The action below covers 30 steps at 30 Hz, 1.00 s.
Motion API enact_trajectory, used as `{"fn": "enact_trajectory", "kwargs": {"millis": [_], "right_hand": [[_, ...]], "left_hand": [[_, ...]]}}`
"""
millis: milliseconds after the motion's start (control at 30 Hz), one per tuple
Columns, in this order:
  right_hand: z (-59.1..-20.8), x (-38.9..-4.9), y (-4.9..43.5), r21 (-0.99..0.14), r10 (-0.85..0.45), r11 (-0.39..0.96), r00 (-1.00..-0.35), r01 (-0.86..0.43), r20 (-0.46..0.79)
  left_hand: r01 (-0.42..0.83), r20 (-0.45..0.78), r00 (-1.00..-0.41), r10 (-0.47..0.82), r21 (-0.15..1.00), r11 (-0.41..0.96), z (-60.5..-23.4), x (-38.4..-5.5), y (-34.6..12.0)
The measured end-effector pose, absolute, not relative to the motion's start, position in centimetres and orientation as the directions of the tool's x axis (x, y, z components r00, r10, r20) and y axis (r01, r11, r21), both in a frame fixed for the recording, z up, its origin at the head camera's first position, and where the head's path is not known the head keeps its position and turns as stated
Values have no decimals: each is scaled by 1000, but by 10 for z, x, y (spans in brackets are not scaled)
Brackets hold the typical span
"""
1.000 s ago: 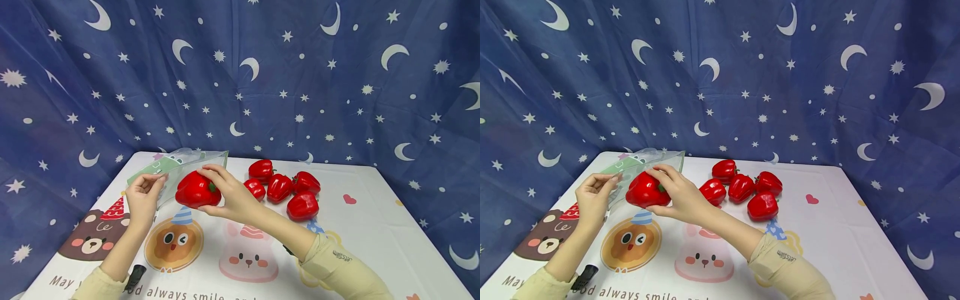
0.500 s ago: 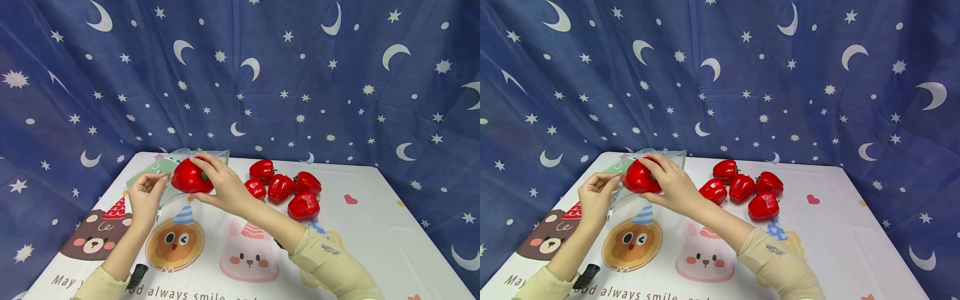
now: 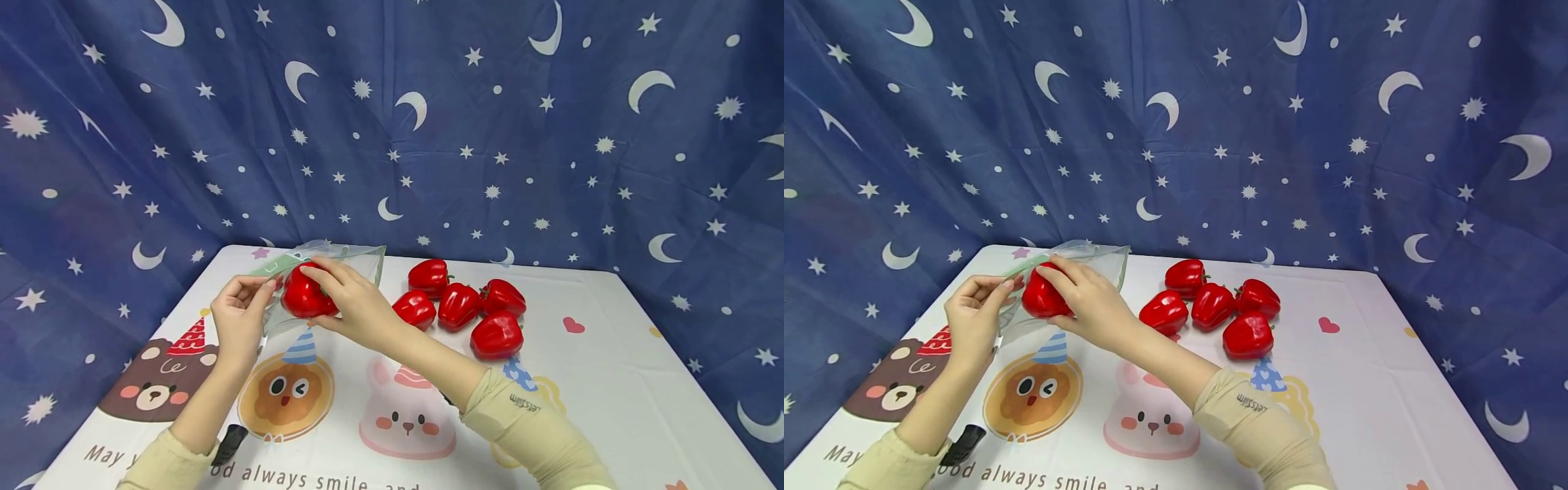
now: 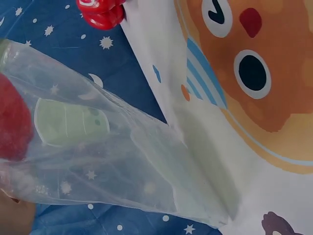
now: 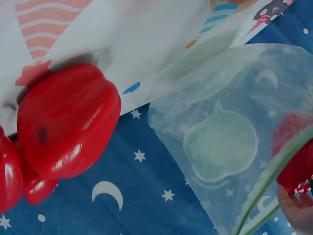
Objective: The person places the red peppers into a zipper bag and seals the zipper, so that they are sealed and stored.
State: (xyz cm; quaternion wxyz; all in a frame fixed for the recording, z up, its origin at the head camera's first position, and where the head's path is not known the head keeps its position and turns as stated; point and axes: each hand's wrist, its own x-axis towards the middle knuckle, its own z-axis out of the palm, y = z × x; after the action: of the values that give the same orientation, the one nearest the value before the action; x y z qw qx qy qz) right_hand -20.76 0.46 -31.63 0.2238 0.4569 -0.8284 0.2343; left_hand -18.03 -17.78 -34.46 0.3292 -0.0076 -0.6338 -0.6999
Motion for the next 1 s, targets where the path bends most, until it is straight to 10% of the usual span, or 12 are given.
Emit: {"fn": "enact_trajectory", "kwargs": {"millis": [267,633,1000], "right_hand": [[-325,-206,3,-160,-622,483,-466,-861,630],[-328,-198,16,-41,-595,378,-277,-925,754],[-331,-204,41,-131,-548,454,-392,-881,739]], "left_hand": [[494,429,-774,-466,869,-20,-340,-184,-177],[548,453,-738,-500,835,-52,-328,-192,-180],[544,454,-735,-504,838,-38,-327,-192,-181]]}}
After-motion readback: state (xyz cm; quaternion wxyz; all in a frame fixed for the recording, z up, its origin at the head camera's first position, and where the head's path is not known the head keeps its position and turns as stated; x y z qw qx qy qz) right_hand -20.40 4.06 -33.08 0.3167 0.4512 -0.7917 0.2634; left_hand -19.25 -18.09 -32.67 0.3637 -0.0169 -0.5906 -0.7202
